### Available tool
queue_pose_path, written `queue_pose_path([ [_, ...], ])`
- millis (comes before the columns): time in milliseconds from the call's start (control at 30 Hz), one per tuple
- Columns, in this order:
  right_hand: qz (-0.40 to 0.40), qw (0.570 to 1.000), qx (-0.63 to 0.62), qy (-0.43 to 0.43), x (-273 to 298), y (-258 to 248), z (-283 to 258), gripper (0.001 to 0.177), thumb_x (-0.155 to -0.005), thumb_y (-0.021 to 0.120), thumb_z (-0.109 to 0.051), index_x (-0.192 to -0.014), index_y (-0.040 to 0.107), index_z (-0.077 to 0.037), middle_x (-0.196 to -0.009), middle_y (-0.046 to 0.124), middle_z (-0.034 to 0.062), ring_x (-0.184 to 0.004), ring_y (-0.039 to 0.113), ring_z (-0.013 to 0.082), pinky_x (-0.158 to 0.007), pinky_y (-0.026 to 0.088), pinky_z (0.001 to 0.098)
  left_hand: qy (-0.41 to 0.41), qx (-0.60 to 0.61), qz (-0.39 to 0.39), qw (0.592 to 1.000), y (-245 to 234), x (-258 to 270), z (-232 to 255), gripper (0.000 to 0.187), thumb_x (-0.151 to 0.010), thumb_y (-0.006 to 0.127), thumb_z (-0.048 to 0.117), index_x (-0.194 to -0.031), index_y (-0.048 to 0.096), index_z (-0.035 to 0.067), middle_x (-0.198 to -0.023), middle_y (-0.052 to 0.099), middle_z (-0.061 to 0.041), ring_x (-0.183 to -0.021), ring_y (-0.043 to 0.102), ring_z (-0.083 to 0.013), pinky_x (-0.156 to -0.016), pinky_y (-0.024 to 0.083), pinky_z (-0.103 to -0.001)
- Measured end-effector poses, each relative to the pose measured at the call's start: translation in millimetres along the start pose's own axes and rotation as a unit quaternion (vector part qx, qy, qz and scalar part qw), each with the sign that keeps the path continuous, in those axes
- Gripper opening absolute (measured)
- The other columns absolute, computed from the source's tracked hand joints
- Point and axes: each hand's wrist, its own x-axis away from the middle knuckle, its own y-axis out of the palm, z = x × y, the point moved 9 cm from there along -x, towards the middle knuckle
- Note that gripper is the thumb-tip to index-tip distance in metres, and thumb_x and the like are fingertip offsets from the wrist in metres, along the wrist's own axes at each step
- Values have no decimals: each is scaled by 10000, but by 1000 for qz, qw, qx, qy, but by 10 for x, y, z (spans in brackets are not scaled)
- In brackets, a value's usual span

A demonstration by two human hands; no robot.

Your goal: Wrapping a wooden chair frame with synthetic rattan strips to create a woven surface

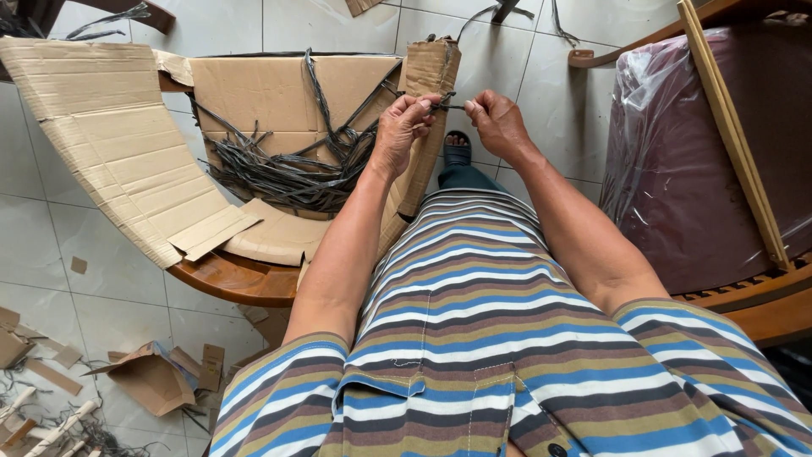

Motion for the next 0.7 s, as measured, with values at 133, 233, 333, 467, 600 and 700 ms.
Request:
queue_pose_path([
  [133, -2, 1000, -24, -3, 57, -58, -116, 263, -1092, 668, -361, -946, 700, -144, -735, 695, 36, -716, 676, 190, -690, 535, 355, 2, -3, -22, 1000, 93, 46, 97, 92, -873, 780, 220, -899, 720, 156, -1005, 807, -22, -764, 764, -98, -646, 589, -172],
  [233, -6, 999, -53, -13, 83, -70, -168, 253, -1104, 663, -338, -964, 693, -129, -734, 681, 34, -716, 660, 168, -688, 527, 328, 11, -4, -33, 999, 132, 26, 107, 90, -890, 775, 214, -933, 717, 160, -983, 809, -12, -761, 767, -93, -642, 588, -173],
  [333, -4, 998, -60, -16, 112, -109, -260, 266, -1105, 669, -344, -965, 696, -120, -731, 681, 39, -711, 666, 167, -680, 529, 331, 20, -3, -35, 999, 138, -30, 103, 118, -900, 776, 184, -995, 713, 155, -969, 808, -24, -738, 766, -96, -620, 590, -166],
  [467, 3, 998, -58, -14, 129, -132, -263, 262, -1101, 676, -341, -967, 696, -116, -728, 677, 46, -708, 669, 171, -676, 534, 339, 23, -3, -24, 999, 117, -43, 91, 93, -919, 765, 210, -981, 705, 174, -946, 807, -20, -729, 772, -101, -611, 588, -163],
  [600, -1, 997, -79, -10, 181, -129, -301, 228, -1101, 665, -312, -983, 702, -120, -747, 669, 27, -710, 643, 142, -673, 514, 307, 25, 1, -28, 999, 151, 46, 173, 82, -935, 747, 207, -986, 687, 184, -972, 808, -25, -738, 773, -104, -616, 589, -165],
  [700, -9, 996, -84, -23, 228, -151, -449, 209, -1102, 662, -276, -1000, 698, -97, -761, 672, 45, -727, 636, 147, -686, 513, 314, 37, -10, -34, 999, 152, 25, 174, 95, -927, 769, 212, -981, 694, 190, -962, 809, -26, -734, 776, -112, -612, 596, -177],
])
